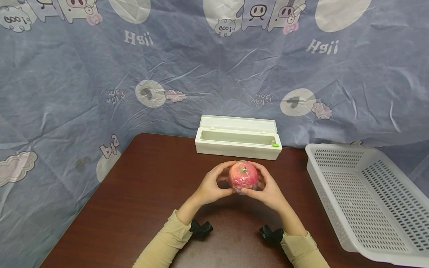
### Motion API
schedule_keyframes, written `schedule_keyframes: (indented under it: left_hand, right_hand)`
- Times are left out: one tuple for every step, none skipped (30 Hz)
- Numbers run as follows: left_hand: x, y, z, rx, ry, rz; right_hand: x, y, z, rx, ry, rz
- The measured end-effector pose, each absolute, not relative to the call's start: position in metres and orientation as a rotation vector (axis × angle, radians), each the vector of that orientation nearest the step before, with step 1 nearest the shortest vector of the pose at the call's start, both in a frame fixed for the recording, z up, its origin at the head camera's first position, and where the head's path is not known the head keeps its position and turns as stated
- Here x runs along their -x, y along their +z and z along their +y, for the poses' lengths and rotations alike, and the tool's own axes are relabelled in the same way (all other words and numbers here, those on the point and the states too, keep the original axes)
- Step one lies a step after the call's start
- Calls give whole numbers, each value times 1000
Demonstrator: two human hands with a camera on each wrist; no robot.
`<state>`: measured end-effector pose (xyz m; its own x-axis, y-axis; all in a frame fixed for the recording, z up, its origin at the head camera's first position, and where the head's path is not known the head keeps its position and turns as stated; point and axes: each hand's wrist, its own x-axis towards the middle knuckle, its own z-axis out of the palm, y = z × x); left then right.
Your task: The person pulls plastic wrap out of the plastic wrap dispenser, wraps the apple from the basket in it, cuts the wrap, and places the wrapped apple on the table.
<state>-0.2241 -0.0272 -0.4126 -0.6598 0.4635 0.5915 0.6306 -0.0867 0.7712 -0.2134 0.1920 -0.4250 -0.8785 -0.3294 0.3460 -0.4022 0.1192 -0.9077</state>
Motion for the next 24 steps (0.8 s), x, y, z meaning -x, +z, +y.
schedule_keyframes:
  left_hand:
    - [224,-413,-27,1225,-1860,-2023]
    - [224,-413,-27,1224,-1867,-2022]
    - [224,-414,-27,1224,-1873,-2021]
    - [224,-414,-27,1222,-1878,-2023]
    - [224,-414,-27,1219,-1879,-2028]
    - [224,-414,-28,1217,-1881,-2035]
    - [224,-414,-28,1215,-1881,-2045]
    - [223,-414,-28,1214,-1880,-2056]
    - [223,-413,-28,1213,-1881,-2067]
    - [223,-413,-28,1209,-1879,-2081]
    - [223,-413,-29,1207,-1878,-2093]
    - [223,-413,-29,1205,-1879,-2106]
    - [223,-413,-29,1203,-1881,-2119]
    - [224,-413,-29,1200,-1882,-2133]
    - [224,-413,-30,1199,-1885,-2145]
    - [224,-414,-30,1199,-1886,-2158]
    - [225,-414,-30,1200,-1891,-2168]
    - [225,-415,-31,1204,-1898,-2177]
    - [226,-416,-31,1208,-1902,-2186]
    - [226,-417,-31,1213,-1906,-2192]
    - [227,-419,-32,1221,-1911,-2198]
    - [228,-420,-32,1228,-1916,-2205]
    - [229,-422,-32,1234,-1923,-2208]
    - [230,-423,-32,1239,-1934,-2211]
  right_hand:
    - [213,-425,192,-764,1904,-2303]
    - [213,-425,192,-772,1903,-2303]
    - [213,-425,193,-780,1904,-2303]
    - [213,-425,193,-786,1905,-2303]
    - [213,-425,193,-793,1905,-2305]
    - [213,-425,193,-797,1905,-2309]
    - [213,-425,193,-801,1903,-2312]
    - [214,-425,193,-803,1903,-2317]
    - [214,-425,193,-806,1904,-2322]
    - [214,-426,193,-808,1904,-2329]
    - [214,-426,193,-810,1903,-2337]
    - [214,-426,194,-811,1905,-2345]
    - [214,-427,194,-815,1907,-2350]
    - [214,-428,194,-818,1911,-2359]
    - [215,-429,194,-821,1915,-2368]
    - [215,-430,195,-827,1921,-2373]
    - [216,-431,195,-830,1927,-2380]
    - [216,-432,195,-835,1936,-2382]
    - [217,-433,196,-844,1945,-2381]
    - [217,-435,196,-855,1954,-2380]
    - [218,-436,196,-862,1966,-2377]
    - [219,-437,196,-872,1982,-2373]
    - [219,-439,197,-879,1995,-2372]
    - [219,-440,197,-887,2010,-2368]
